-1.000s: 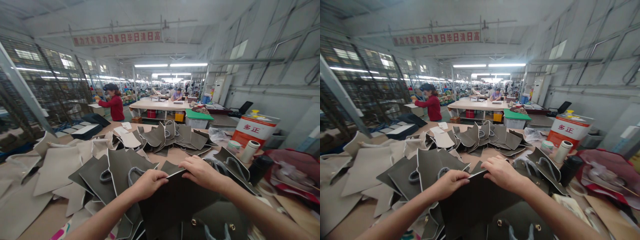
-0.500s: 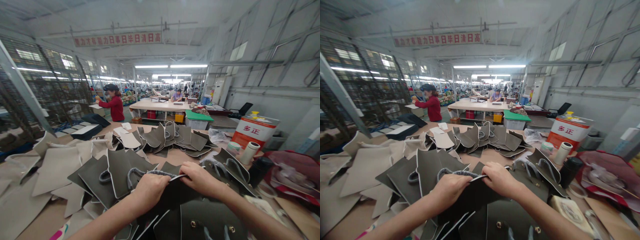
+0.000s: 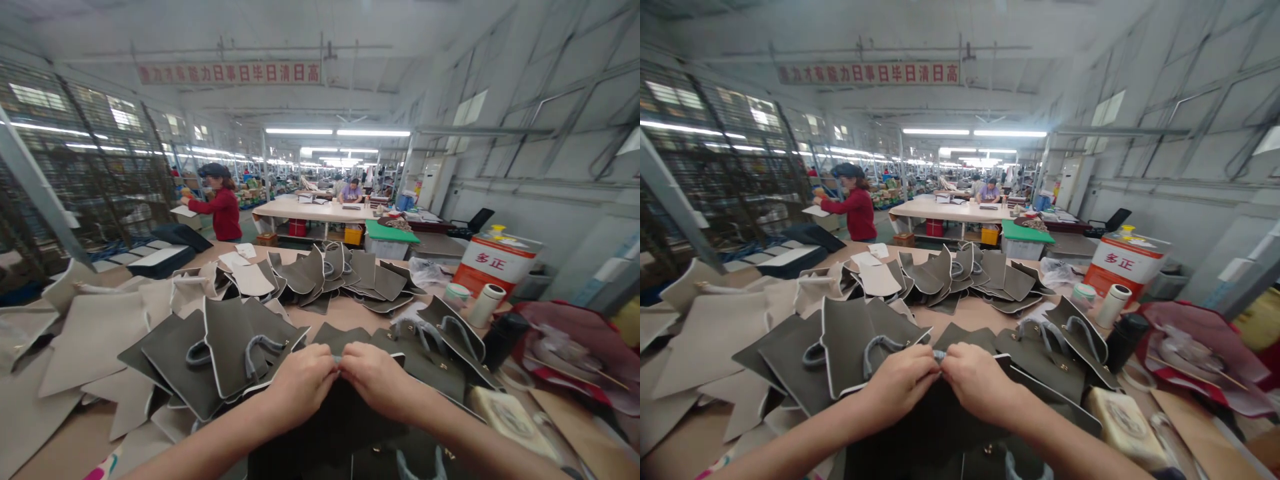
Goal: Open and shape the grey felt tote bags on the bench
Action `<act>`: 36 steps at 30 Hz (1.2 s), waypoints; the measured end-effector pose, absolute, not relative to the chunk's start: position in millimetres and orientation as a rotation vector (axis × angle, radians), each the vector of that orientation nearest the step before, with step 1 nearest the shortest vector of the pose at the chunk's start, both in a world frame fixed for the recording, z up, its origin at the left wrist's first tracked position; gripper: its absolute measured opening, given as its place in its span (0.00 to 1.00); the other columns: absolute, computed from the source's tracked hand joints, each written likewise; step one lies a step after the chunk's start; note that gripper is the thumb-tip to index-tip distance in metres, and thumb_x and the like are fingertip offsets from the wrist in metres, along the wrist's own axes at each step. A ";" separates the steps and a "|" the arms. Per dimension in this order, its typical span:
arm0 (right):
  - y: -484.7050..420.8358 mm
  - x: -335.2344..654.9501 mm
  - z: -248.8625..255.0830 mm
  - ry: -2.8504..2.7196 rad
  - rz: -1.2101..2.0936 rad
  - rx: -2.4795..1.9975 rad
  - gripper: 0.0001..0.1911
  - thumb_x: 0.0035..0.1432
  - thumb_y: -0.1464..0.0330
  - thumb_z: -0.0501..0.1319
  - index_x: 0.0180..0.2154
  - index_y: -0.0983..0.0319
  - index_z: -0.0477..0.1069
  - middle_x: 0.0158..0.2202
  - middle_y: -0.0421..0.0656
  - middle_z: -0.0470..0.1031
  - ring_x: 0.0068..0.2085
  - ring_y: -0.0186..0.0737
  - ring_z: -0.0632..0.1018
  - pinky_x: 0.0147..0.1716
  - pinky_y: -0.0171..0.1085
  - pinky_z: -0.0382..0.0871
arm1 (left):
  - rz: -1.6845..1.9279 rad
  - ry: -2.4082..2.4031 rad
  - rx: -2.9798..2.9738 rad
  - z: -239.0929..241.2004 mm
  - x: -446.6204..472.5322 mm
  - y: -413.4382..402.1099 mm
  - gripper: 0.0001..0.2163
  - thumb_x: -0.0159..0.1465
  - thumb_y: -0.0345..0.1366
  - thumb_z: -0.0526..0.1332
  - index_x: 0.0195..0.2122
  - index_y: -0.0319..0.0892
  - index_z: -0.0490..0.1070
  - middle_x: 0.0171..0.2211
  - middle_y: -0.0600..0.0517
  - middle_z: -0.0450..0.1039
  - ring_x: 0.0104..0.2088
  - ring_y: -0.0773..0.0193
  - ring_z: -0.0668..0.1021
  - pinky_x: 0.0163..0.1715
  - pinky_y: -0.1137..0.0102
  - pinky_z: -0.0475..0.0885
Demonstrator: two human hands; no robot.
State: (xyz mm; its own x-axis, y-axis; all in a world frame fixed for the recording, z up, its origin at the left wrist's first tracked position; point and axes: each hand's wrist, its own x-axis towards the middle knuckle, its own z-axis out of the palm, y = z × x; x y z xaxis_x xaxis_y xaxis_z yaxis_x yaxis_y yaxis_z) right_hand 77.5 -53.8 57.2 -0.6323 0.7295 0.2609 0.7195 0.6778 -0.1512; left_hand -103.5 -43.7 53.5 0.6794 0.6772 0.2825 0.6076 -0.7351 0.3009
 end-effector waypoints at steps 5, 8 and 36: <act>-70.0 75.8 53.4 -2.553 -0.095 -1.065 0.08 0.58 0.71 0.51 0.29 0.61 0.66 0.29 0.41 0.69 0.30 0.35 0.66 0.29 0.35 0.57 | 0.521 0.993 2.510 51.3 -120.7 -42.2 0.07 0.60 0.33 0.53 0.29 0.43 0.70 0.31 0.54 0.69 0.34 0.67 0.71 0.35 0.74 0.65; -75.3 79.7 48.3 -2.507 -0.150 -1.089 0.09 0.57 0.72 0.51 0.27 0.61 0.65 0.27 0.41 0.69 0.30 0.35 0.65 0.29 0.36 0.56 | 0.411 1.054 2.395 48.4 -134.0 -39.6 0.07 0.60 0.35 0.54 0.28 0.42 0.70 0.28 0.56 0.69 0.31 0.68 0.71 0.33 0.75 0.65; -30.5 181.6 18.8 -2.249 -0.474 -0.873 0.11 0.56 0.64 0.54 0.37 0.61 0.72 0.35 0.43 0.76 0.34 0.36 0.76 0.37 0.28 0.68 | 0.519 0.972 2.963 36.8 -176.7 -29.1 0.10 0.63 0.31 0.46 0.36 0.42 0.67 0.23 0.54 0.73 0.24 0.68 0.74 0.24 0.76 0.64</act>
State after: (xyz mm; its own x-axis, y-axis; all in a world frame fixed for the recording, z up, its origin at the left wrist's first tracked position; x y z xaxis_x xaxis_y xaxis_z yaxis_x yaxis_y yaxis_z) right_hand 181.6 -30.5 18.8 -0.5521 0.4548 0.6988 0.6982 0.7103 0.0893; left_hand -176.7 -29.1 36.8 0.7572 0.5729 0.3138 0.5795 -0.8108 0.0822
